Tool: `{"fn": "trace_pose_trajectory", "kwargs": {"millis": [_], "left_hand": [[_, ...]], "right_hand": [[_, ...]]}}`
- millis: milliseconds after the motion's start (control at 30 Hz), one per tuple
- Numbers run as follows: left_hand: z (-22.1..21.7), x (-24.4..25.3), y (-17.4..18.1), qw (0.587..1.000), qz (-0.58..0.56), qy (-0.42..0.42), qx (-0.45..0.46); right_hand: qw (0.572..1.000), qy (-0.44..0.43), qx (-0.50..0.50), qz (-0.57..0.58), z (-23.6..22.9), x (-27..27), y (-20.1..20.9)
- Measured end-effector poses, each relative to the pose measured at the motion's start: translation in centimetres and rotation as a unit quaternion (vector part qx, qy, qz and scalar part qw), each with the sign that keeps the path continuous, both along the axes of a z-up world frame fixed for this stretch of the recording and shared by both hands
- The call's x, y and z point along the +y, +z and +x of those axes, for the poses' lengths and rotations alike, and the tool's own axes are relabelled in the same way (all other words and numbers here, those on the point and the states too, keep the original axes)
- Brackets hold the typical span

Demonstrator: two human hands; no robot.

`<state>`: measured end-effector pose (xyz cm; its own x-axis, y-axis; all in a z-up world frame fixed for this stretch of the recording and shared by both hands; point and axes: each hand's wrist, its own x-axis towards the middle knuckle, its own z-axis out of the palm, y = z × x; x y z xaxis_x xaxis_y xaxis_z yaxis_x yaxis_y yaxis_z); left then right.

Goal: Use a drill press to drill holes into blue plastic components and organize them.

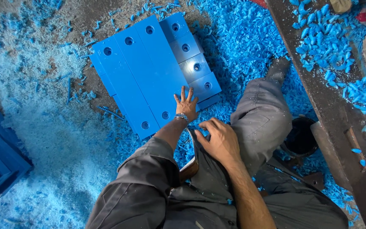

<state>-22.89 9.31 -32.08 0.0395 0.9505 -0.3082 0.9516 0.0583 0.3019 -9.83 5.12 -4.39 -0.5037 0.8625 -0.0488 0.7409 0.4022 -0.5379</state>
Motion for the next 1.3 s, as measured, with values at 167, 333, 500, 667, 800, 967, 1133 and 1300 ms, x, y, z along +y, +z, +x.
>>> {"fn": "trace_pose_trajectory", "kwargs": {"millis": [167,333,500,667,800,967,1133,1300], "left_hand": [[1.5,0.8,3.9,0.995,-0.018,0.04,-0.09],[4.1,2.5,12.0,0.964,0.009,0.07,-0.256],[8.7,2.7,26.8,0.875,0.204,-0.061,-0.435],[16.5,-1.8,35.3,0.814,0.173,-0.258,-0.491],[23.4,-5.9,35.8,0.773,0.055,-0.404,-0.486],[31.0,-13.1,34.8,0.733,-0.006,-0.533,-0.422],[35.6,-20.3,35.7,0.685,-0.067,-0.605,-0.4],[36.9,-24.3,35.2,0.655,-0.118,-0.635,-0.393]], "right_hand": [[0.999,-0.003,0.044,0.027,1.2,-0.8,1.6],[0.984,-0.05,0.124,0.118,5.6,-4.1,5.4],[0.951,-0.212,0.057,0.217,15.1,-10.1,7.1],[0.881,-0.413,-0.026,0.228,25.3,-20.5,6.3],[0.782,-0.574,-0.079,0.228,32.1,-31.6,3.0],[0.656,-0.724,-0.126,0.169,36.4,-49.3,-6.1],[0.44,-0.873,-0.199,0.065,36.6,-64.2,-14.5],[0.235,-0.947,-0.135,-0.172,35.4,-71.8,-19.8]]}}
